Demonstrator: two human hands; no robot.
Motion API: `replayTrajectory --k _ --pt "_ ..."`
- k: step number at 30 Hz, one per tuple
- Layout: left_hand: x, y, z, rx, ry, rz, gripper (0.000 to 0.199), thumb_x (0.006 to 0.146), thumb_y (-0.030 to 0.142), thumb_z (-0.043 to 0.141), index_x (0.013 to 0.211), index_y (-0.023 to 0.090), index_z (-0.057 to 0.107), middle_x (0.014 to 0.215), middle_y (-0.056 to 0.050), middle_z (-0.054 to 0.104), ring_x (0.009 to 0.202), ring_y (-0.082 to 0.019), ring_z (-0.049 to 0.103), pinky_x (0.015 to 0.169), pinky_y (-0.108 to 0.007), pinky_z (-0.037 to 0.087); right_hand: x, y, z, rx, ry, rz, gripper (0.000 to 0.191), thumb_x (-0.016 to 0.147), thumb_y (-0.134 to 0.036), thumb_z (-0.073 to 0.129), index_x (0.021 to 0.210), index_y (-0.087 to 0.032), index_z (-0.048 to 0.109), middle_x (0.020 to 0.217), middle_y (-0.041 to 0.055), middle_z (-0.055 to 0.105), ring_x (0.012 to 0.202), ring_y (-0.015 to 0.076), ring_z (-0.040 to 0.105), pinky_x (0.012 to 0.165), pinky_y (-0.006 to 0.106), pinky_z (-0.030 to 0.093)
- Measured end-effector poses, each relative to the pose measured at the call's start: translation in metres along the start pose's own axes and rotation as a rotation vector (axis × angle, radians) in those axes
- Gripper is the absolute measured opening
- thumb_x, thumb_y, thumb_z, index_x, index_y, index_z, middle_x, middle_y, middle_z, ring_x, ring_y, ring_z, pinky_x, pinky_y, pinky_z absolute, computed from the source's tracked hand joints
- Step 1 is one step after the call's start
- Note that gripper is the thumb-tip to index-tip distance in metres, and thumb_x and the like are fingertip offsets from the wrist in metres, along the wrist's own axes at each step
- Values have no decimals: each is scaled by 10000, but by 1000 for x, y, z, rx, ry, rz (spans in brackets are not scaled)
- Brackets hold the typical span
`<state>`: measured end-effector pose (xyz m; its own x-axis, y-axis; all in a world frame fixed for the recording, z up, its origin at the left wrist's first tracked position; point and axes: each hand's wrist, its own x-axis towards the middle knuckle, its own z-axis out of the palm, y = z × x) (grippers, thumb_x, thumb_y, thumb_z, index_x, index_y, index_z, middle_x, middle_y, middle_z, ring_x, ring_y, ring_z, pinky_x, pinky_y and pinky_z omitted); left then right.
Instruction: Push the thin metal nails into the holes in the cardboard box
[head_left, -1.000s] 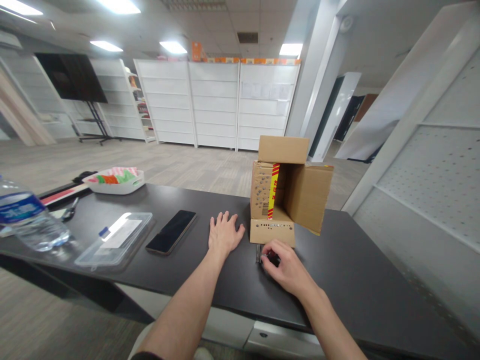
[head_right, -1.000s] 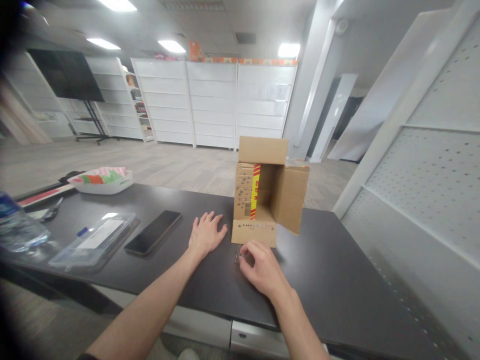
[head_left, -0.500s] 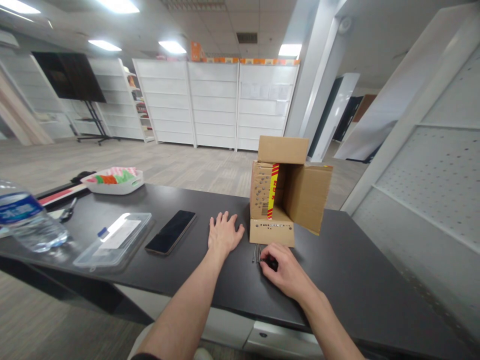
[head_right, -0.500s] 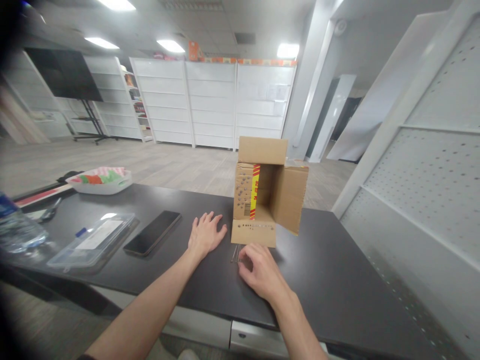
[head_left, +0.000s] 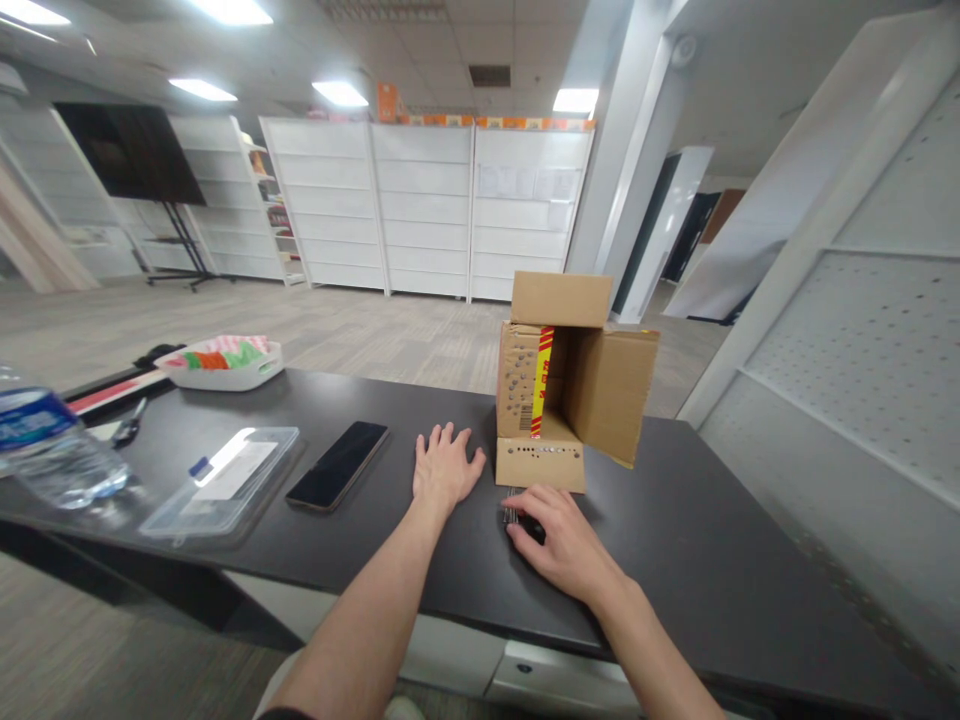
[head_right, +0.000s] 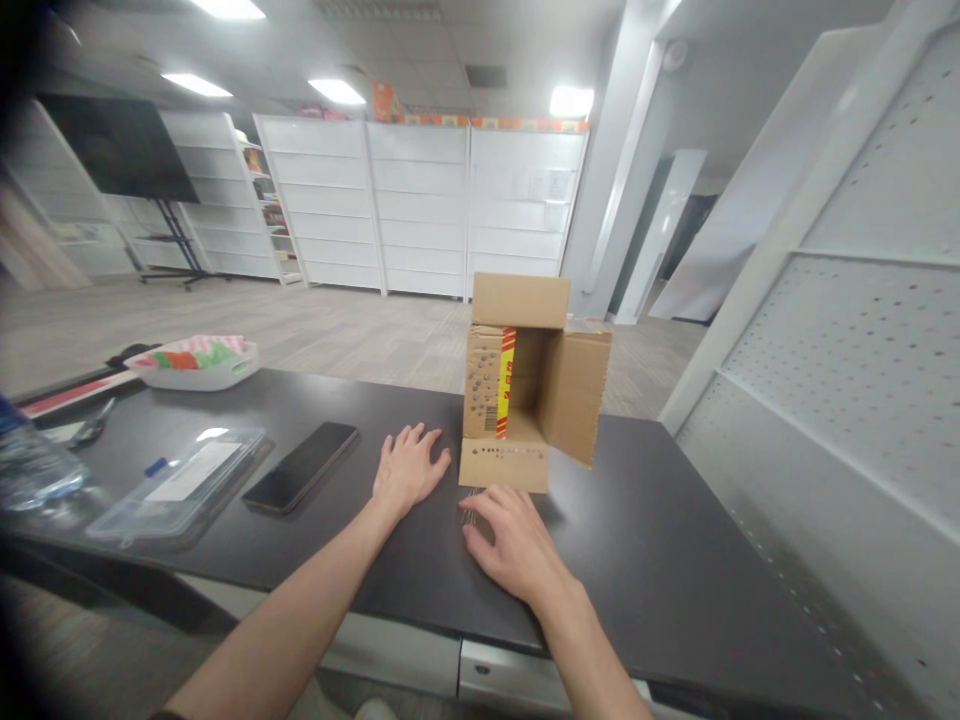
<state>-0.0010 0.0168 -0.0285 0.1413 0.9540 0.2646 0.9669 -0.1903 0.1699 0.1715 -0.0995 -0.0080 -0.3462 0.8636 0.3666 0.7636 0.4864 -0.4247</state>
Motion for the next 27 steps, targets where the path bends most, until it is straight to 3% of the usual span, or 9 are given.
replayTrajectory --k 18,27 --pt "0 -1 -3 -5 12 19 510 870 489 366 1301 264 517 1419 -84 436 1330 -293 324 1090 -507 209 2 -2 3 -39 6 10 119 886 -213 536 970 -242 615 912 28 594 894 188 554 794 334 396" --pt "2 -3 1 4 22 29 499 868 487 383 1292 263 522 1406 -86 450 1314 -295 344 1076 -511 225 1 -5 -2 -27 -4 49 180 883 -227 548 1056 -240 597 965 33 595 935 186 550 829 318 389"
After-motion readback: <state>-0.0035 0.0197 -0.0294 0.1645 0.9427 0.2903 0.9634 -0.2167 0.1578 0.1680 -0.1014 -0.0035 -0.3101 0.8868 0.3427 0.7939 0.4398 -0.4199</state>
